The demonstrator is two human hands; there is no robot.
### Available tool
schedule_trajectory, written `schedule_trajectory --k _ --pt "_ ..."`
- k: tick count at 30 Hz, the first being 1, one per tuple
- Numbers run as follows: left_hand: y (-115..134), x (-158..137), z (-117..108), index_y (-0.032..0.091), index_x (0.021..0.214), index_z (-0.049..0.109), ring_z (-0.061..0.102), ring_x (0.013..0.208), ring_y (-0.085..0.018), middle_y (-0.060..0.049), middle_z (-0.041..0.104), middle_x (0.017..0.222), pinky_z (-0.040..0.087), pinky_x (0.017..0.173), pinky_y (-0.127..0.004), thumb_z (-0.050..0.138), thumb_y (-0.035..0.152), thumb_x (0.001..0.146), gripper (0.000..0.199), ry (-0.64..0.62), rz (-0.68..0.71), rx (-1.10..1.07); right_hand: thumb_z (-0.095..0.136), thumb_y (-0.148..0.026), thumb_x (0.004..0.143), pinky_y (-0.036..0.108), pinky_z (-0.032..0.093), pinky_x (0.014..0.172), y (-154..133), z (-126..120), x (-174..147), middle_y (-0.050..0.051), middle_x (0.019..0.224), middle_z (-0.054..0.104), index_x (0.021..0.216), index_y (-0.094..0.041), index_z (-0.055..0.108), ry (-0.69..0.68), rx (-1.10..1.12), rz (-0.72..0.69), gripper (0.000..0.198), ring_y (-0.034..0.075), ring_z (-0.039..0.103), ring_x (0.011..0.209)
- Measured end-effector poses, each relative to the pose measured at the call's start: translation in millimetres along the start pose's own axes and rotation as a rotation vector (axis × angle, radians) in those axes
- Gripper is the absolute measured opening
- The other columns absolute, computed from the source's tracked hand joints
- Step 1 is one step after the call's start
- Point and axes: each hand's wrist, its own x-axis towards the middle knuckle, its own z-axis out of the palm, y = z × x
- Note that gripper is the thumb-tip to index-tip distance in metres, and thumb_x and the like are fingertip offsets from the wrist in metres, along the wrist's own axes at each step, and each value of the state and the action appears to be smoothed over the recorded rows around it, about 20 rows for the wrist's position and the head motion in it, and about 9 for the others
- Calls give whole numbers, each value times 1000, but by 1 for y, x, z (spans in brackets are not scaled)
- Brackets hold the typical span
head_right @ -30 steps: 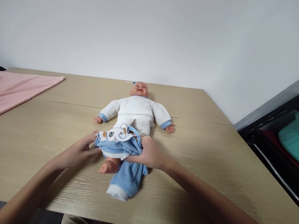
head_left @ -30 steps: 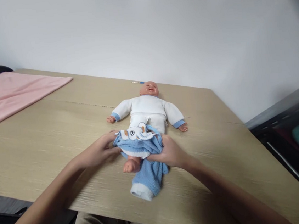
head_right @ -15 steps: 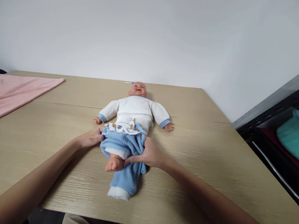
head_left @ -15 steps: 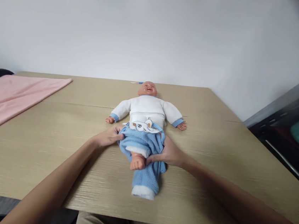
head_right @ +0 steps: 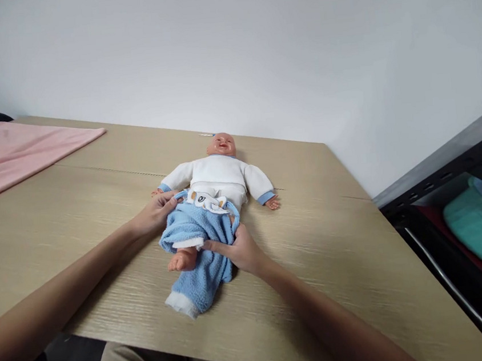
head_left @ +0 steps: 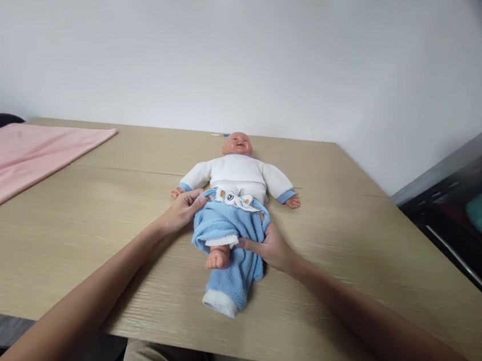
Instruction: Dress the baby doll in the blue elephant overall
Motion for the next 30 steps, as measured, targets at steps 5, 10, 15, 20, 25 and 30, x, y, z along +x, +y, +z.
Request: schedule_trajectory --k 5,10,15,20,25,30 --pt "18 6 -1 16 88 58 42 70 -11 3 49 77 35 64 -24 62 75 101 61 -11 4 45 79 -60 95 46 52 123 11 -15 -2 7 135 78 134 -26 72 -5 101 31 52 30 69 136" --pt "36 16 2 17 113 66 54 89 -17 -4 64 102 44 82 -31 65 62 104 46 11 -1 211 88 -62 86 41 58 104 32 -56 -4 3 106 77 113 -23 72 -76 214 192 50 26 74 104" --pt "60 32 18 23 131 71 53 128 -31 -11 67 139 37 118 -48 68 62 101 49 -126 201 605 93 -61 80 33 56 87 24 -67 -8 1 99 71 109 -24 66 -136 186 214 54 21 68 91" --pt "82 57 38 23 106 80 60 120 -33 -7 77 113 39 111 -46 72 66 97 45 -473 219 709 96 -64 73 28 47 69 17 -60 -6 -4 81 51 85 -26 51 -72 158 202 61 16 49 73" --pt "90 80 47 20 96 66 50 66 -15 3 56 73 35 57 -29 82 57 90 40 -845 -72 299 90 -75 74 34 53 78 23 -63 -6 -2 78 49 74 -26 45 -62 96 105 66 20 51 76" --pt "70 82 54 24 99 46 50 72 -11 6 51 85 40 61 -22 93 36 84 51 -808 -88 -185 88 -77 77 41 59 99 22 -67 -11 4 100 74 110 -25 70 -221 133 224 64 26 71 99"
